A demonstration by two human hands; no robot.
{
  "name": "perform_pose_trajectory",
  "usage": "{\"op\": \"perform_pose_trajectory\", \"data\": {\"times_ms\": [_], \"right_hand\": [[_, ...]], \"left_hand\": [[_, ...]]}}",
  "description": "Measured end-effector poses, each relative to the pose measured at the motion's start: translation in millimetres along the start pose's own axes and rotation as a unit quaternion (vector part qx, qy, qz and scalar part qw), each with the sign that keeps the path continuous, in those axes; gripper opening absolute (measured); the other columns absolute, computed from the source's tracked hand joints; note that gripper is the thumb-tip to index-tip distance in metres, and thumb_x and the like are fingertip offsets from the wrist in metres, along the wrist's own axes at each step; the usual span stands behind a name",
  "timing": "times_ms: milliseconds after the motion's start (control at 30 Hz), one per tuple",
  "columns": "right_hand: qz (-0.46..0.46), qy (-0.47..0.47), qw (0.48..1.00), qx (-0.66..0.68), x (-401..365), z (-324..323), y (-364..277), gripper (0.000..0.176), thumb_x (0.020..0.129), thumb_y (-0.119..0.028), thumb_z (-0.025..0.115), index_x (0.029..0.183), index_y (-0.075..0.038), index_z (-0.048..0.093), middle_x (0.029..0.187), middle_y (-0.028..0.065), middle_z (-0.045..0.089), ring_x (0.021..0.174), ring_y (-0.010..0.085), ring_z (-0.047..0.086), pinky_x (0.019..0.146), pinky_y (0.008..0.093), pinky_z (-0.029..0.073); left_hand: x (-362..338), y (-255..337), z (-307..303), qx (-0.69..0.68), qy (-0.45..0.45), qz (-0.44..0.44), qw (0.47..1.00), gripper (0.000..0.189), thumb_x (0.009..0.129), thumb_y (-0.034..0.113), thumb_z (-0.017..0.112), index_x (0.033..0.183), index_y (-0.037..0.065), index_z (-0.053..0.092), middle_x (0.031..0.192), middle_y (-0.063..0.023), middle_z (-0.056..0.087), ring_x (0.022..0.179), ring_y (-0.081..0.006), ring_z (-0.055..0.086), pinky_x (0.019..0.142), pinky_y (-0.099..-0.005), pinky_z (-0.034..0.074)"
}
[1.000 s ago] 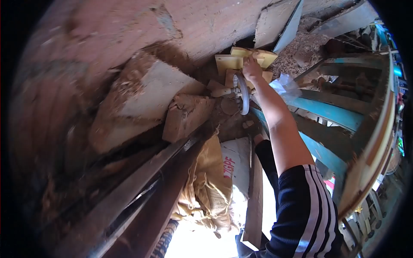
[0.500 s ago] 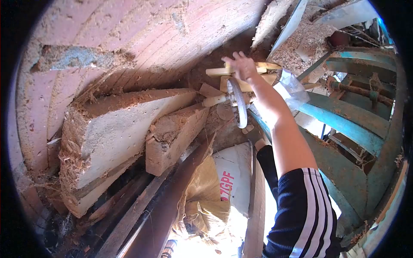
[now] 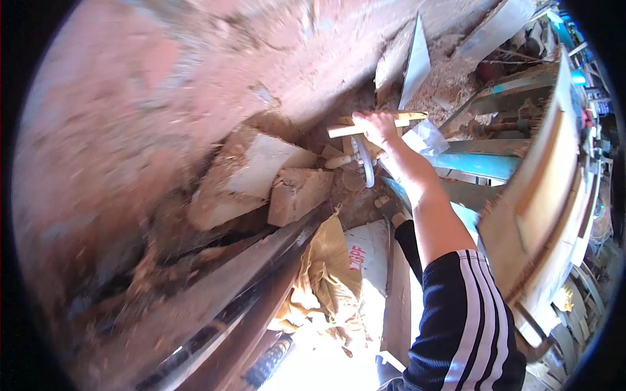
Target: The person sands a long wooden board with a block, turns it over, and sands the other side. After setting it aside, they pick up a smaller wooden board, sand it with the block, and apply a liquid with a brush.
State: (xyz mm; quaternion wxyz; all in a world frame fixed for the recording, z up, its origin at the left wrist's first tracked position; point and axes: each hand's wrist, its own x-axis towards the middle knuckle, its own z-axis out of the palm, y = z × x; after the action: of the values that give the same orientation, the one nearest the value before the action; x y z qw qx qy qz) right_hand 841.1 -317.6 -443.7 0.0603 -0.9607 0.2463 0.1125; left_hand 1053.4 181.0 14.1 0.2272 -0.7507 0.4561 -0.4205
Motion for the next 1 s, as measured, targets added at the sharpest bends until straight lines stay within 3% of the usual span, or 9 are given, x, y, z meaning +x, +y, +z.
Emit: {"op": "perform_pose_trajectory", "data": {"times_ms": [133, 200, 267, 333, 467, 567, 667, 800, 1000], "right_hand": [[-0.023, 0.053, 0.998, -0.018, -39.8, -84.1, -35.2, 0.028, 0.088, -0.018, 0.06, 0.114, -0.023, 0.054, 0.102, 0.0025, 0.067, 0.081, 0.0258, 0.071, 0.065, 0.04, 0.059], [-0.042, 0.013, 0.999, -0.009, -60.8, -130.8, -59.2, 0.028, 0.086, -0.019, 0.063, 0.112, -0.024, 0.056, 0.105, 0.001, 0.067, 0.09, 0.0234, 0.07, 0.069, 0.0399, 0.056], [-0.17, 0.021, 0.977, -0.123, -81.1, -170.3, -83.3, 0.026, 0.087, -0.022, 0.062, 0.111, -0.026, 0.057, 0.101, 0.0008, 0.068, 0.091, 0.023, 0.07, 0.067, 0.0413, 0.055], [-0.205, -0.051, 0.967, -0.143, -100.1, -222.5, -118.6, 0.021, 0.086, -0.023, 0.062, 0.106, -0.027, 0.059, 0.093, 0.0007, 0.069, 0.087, 0.0246, 0.071, 0.065, 0.0427, 0.054], [-0.254, -0.005, 0.96, -0.119, -139.6, -312.4, -167.8, 0.016, 0.081, -0.021, 0.064, 0.096, -0.028, 0.061, 0.082, 0.0013, 0.068, 0.082, 0.0273, 0.071, 0.063, 0.0448, 0.052], [-0.394, 0.021, 0.903, -0.166, -190.0, -403.5, -194.7, 0.021, 0.078, -0.018, 0.065, 0.097, -0.026, 0.063, 0.077, 0.0044, 0.068, 0.081, 0.0289, 0.07, 0.063, 0.0449, 0.052], [-0.423, 0.03, 0.88, -0.214, -237.5, -486.5, -207.5, 0.032, 0.07, -0.016, 0.073, 0.099, -0.024, 0.062, 0.079, 0.0044, 0.068, 0.082, 0.0302, 0.07, 0.065, 0.0462, 0.053], [-0.341, -0.091, 0.892, -0.284, -284.2, -585.5, -206.5, 0.048, 0.061, -0.018, 0.083, 0.104, -0.019, 0.061, 0.092, 0.0068, 0.07, 0.094, 0.0313, 0.068, 0.072, 0.0477, 0.055], [-0.214, -0.337, 0.868, -0.295, -246.7, -578.4, -102.2, 0.067, 0.054, -0.02, 0.09, 0.114, -0.014, 0.061, 0.107, 0.0106, 0.068, 0.103, 0.0325, 0.064, 0.082, 0.0477, 0.051]], "left_hand": [[3.8, -55.0, -68.7, 0.035, 0.033, -0.024, 0.999, 0.048, 0.106, 0.046, 0.03, 0.118, 0.02, 0.069, 0.127, -0.0046, 0.065, 0.124, -0.0327, 0.053, 0.109, -0.0506, 0.032], [0.4, -82.6, -106.7, 0.044, 0.046, -0.027, 0.998, 0.048, 0.105, 0.046, 0.03, 0.118, 0.02, 0.069, 0.127, -0.0046, 0.065, 0.125, -0.0328, 0.052, 0.11, -0.0507, 0.032], [3.3, -102.6, -142.8, 0.039, 0.07, -0.025, 0.996, 0.048, 0.105, 0.046, 0.03, 0.118, 0.021, 0.069, 0.127, -0.0047, 0.065, 0.126, -0.033, 0.052, 0.11, -0.0509, 0.032], [5.0, -81.8, -143.4, 0.008, 0.096, -0.102, 0.99, 0.048, 0.105, 0.044, 0.032, 0.116, 0.021, 0.073, 0.132, -0.0056, 0.062, 0.128, -0.0328, 0.048, 0.113, -0.0505, 0.024], [2.2, -79.1, -144.2, -0.037, 0.099, -0.145, 0.984, 0.037, 0.102, 0.047, 0.04, 0.116, 0.032, 0.071, 0.137, 0.0047, 0.058, 0.138, -0.0289, 0.041, 0.118, -0.0534, 0.016], [3.1, -80.6, -153.1, -0.064, 0.08, -0.156, 0.982, 0.031, 0.099, 0.042, 0.046, 0.117, 0.031, 0.069, 0.139, 0.0048, 0.056, 0.139, -0.0255, 0.041, 0.118, -0.0545, 0.017], [2.6, -82.7, -158.3, -0.09, 0.093, -0.155, 0.979, 0.029, 0.098, 0.038, 0.049, 0.118, 0.028, 0.068, 0.139, 0.004, 0.055, 0.14, -0.0239, 0.04, 0.117, -0.054, 0.019], [2.0, -83.5, -157.4, -0.109, 0.108, -0.154, 0.976, 0.028, 0.097, 0.037, 0.052, 0.116, 0.026, 0.069, 0.139, 0.0045, 0.055, 0.141, -0.0226, 0.039, 0.118, -0.054, 0.018], [1.0, -84.6, -154.6, -0.107, 0.099, -0.155, 0.977, 0.028, 0.097, 0.038, 0.051, 0.117, 0.028, 0.068, 0.14, 0.0057, 0.055, 0.141, -0.0219, 0.039, 0.119, -0.0536, 0.017]]}}
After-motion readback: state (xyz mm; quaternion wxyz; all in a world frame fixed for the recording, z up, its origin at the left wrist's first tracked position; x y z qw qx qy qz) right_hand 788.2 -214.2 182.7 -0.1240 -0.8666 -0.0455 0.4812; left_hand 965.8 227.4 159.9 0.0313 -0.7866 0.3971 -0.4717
